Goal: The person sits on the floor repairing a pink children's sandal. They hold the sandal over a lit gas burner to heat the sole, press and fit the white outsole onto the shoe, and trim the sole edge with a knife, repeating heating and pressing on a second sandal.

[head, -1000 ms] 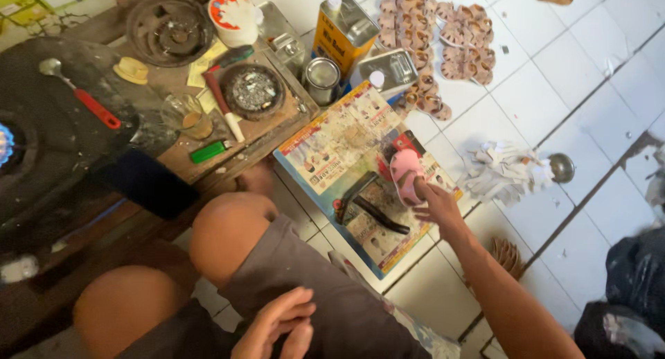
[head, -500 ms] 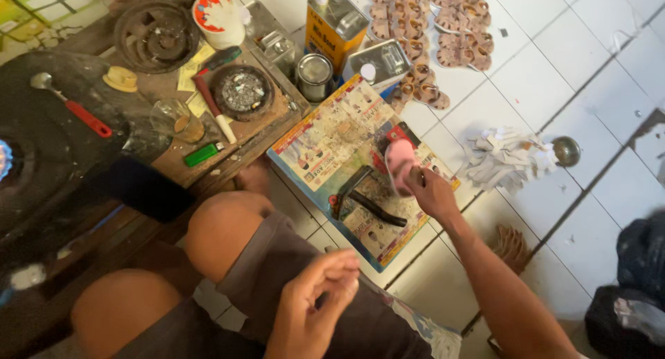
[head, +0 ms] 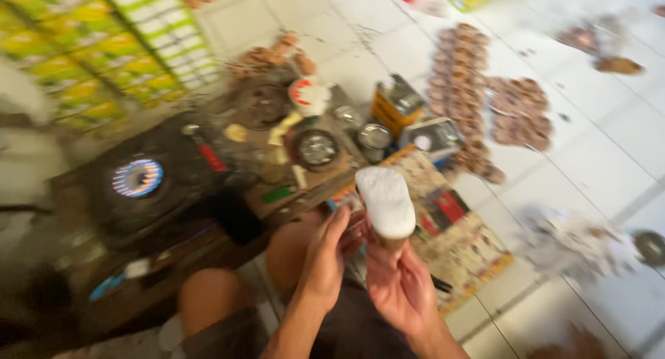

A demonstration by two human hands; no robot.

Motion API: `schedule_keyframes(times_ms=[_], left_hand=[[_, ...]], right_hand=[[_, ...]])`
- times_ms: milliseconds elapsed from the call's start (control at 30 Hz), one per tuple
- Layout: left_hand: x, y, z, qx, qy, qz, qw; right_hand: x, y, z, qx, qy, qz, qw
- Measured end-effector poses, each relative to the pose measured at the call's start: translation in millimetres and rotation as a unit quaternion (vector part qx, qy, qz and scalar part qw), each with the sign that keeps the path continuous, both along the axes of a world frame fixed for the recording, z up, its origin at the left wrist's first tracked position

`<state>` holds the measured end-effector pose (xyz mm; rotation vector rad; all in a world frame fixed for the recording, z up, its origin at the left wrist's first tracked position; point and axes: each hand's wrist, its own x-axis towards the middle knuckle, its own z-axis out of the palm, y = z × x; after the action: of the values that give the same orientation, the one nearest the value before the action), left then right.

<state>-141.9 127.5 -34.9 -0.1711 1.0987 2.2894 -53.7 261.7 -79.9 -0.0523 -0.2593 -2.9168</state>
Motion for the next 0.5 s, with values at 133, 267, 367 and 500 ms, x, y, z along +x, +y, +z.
schedule_keyframes(times_ms=[133,267,367,500], left_hand=[[-17,-37,27,-0.012,-0.002,-0.116,0.993],[2,-63,44,-0.249,0.277,-0.043,0.927],[18,-68,49,-0.256,0.33,-0.067,0.906],[26,-67,54,-0.361,0.375,-0.095,0.848]], right_hand=[[8,-8,-18,0.159,0.034,0.13,0.978],[-12,6,20,0.747,0.017,-0.028,0.664],[-25,16,62,0.735,0.082,-0.002,0.673],[-34,11,80,0.798,0.103,0.091,0.587]])
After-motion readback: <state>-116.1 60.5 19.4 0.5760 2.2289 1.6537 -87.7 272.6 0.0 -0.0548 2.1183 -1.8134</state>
